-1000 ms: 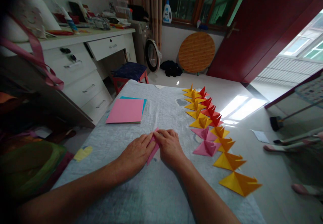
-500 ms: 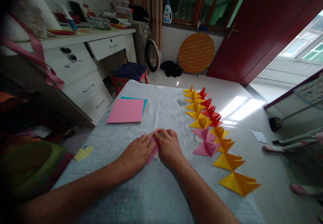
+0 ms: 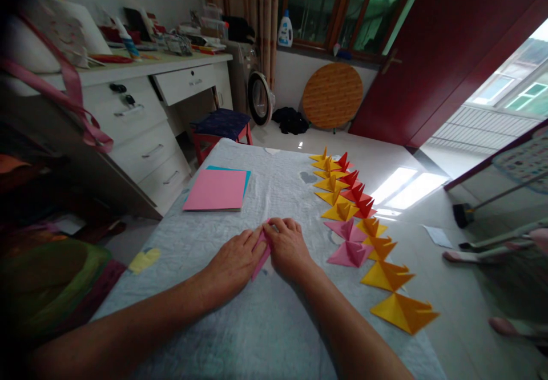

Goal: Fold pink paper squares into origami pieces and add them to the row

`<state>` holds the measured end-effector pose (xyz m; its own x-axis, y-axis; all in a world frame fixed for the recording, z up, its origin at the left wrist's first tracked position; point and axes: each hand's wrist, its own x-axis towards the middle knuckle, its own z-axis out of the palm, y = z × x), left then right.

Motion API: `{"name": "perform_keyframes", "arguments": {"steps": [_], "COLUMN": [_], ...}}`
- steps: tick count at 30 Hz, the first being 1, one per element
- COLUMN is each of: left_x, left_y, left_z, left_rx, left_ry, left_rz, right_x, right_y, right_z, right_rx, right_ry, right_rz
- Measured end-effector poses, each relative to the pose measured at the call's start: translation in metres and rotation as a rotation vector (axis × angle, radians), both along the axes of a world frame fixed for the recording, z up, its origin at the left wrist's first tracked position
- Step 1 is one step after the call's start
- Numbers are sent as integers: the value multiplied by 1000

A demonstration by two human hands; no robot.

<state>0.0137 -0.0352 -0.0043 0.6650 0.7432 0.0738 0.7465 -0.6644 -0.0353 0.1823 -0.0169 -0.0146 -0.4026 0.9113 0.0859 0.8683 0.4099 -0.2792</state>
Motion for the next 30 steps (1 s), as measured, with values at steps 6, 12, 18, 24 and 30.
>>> {"name": "perform_keyframes", "arguments": {"steps": [6, 12, 18, 24, 30], "left_x": [0, 0, 0, -2, 0], "left_y": [0, -1, -3, -6, -4], "left_z": [-5, -3, -2, -2, -5], "left_rx": [22, -4, -4, 32, 42], "left_ry": [3, 14, 39, 22, 19], "left_rz": [-8, -16, -2, -42, -48], "right_x": [1, 3, 8, 22, 23], "right_y": [8, 14, 18, 15, 5], "right_z": [3, 0, -3, -5, 0], "right_rx": [-7, -16, -23, 17, -16], "right_ry": [-36, -20, 3, 226, 310], "right_rz": [8, -15, -78, -68, 74]}}
